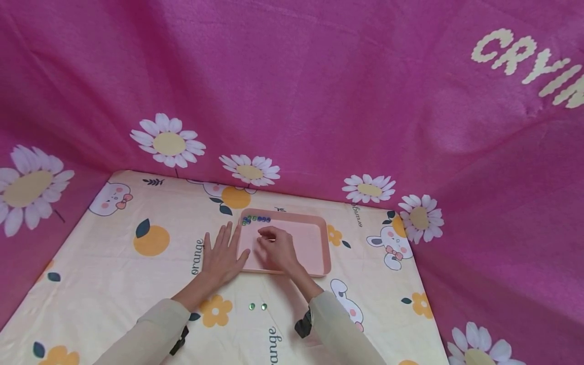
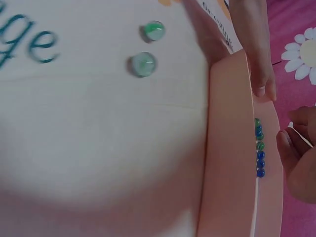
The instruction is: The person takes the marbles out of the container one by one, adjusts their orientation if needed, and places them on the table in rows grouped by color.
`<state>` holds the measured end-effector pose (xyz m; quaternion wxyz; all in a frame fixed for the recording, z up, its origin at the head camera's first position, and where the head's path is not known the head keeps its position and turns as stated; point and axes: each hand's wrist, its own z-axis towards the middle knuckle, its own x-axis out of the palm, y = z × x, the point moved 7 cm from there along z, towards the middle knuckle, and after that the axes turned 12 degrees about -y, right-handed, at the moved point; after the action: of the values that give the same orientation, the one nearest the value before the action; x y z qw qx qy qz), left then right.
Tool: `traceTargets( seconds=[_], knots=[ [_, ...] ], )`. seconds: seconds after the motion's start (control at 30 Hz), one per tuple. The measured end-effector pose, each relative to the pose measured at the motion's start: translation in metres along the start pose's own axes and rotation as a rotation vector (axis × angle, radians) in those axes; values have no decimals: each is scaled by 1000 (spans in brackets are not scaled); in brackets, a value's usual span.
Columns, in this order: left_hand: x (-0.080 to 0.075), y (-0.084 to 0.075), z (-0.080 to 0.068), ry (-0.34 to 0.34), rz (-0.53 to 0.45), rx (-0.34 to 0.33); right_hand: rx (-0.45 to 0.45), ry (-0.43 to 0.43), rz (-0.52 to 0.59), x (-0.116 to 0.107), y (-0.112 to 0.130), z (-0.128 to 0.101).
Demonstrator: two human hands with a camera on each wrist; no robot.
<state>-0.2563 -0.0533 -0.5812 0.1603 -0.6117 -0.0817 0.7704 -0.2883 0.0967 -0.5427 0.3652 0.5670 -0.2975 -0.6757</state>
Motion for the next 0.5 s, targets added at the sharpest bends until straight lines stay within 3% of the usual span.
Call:
traceTargets(
  seconds=[0.23, 0.5],
  knots=[
    [0, 0, 0, 1, 7, 9, 38, 34, -41, 23, 0, 18],
    [-1, 0, -1, -6, 5, 7, 144, 25, 10, 40, -9, 29]
  ],
)
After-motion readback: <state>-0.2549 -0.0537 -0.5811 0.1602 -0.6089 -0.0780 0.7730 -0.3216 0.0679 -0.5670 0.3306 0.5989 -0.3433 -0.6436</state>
